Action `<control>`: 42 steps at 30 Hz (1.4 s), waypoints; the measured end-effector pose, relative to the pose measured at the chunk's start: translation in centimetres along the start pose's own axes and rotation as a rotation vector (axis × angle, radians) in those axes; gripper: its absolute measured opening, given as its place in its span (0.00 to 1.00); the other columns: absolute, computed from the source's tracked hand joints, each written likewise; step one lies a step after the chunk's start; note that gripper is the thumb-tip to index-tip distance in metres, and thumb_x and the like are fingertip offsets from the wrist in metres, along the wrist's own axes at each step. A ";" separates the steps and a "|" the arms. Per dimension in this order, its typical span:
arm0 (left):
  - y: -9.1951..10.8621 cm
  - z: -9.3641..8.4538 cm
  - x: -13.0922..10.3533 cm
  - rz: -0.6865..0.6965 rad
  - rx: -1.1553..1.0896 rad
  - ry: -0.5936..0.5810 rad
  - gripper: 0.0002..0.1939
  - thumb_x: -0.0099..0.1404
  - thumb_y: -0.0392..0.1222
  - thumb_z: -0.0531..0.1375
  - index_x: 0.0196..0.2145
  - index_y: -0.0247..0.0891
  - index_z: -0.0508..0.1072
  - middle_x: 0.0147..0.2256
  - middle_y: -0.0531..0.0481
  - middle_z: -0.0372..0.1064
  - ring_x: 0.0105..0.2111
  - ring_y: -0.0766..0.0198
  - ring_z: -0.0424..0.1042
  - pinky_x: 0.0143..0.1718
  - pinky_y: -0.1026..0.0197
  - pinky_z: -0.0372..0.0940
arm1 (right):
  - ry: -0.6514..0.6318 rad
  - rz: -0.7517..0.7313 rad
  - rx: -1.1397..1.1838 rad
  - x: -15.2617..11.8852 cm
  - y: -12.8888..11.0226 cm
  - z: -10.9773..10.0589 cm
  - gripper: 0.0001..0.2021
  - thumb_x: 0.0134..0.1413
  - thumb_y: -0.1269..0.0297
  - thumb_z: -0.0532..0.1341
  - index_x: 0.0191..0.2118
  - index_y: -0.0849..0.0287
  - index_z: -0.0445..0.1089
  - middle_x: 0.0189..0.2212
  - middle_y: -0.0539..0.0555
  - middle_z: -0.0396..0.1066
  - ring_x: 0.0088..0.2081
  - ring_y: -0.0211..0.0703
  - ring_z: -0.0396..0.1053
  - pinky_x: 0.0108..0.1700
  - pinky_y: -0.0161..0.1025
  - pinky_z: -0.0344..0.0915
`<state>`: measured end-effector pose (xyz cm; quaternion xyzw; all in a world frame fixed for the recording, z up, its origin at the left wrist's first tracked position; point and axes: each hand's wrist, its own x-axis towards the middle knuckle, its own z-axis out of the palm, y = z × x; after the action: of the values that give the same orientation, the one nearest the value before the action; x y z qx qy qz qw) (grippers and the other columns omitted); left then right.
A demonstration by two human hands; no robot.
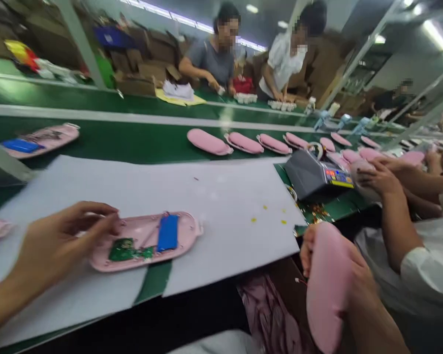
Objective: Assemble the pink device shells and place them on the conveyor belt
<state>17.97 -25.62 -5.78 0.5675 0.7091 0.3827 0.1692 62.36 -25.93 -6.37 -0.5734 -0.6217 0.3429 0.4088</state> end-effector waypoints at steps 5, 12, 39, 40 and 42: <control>-0.3 -1.2 -1.4 0.002 -0.334 -0.131 0.17 0.60 0.53 0.60 0.36 0.35 0.67 0.23 0.52 0.72 0.24 0.61 0.74 0.22 0.66 0.66 | -0.314 -0.115 0.173 7.9 -7.2 11.0 0.16 0.57 0.49 0.57 0.37 0.59 0.67 0.24 0.48 0.63 0.25 0.35 0.59 0.25 0.32 0.56; -0.7 -1.6 -4.3 0.124 -0.451 -0.146 0.09 0.65 0.44 0.57 0.36 0.35 0.70 0.28 0.51 0.70 0.25 0.66 0.73 0.28 0.66 0.67 | -0.466 0.009 0.341 11.5 -12.3 20.5 0.19 0.42 0.53 0.66 0.35 0.59 0.63 0.25 0.47 0.65 0.24 0.35 0.62 0.24 0.33 0.64; -0.9 1.5 -3.9 -0.033 -0.719 0.003 0.18 0.60 0.41 0.62 0.43 0.43 0.57 0.37 0.53 0.69 0.20 0.71 0.68 0.17 0.71 0.59 | -0.670 -0.870 -0.516 8.6 -15.6 24.5 0.07 0.53 0.63 0.59 0.37 0.56 0.72 0.31 0.51 0.74 0.34 0.43 0.71 0.41 0.40 0.65; -1.0 1.5 -3.6 -0.066 -0.729 0.005 0.20 0.58 0.42 0.63 0.44 0.42 0.57 0.37 0.52 0.69 0.20 0.71 0.68 0.17 0.71 0.60 | -0.728 -0.831 -0.488 8.9 -15.8 25.0 0.06 0.54 0.65 0.58 0.36 0.55 0.72 0.31 0.51 0.74 0.32 0.42 0.71 0.37 0.37 0.65; -1.0 1.2 -3.2 -0.077 -0.739 -0.048 0.20 0.58 0.46 0.63 0.44 0.39 0.60 0.35 0.51 0.69 0.24 0.67 0.70 0.20 0.68 0.64 | -0.752 -0.795 -0.400 8.9 -16.0 25.5 0.10 0.53 0.68 0.58 0.41 0.55 0.71 0.34 0.50 0.75 0.34 0.41 0.71 0.37 0.36 0.64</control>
<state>19.07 -28.25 -7.89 0.4498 0.5399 0.5929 0.3933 32.36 -17.67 -2.03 -0.2010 -0.9443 0.2189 0.1411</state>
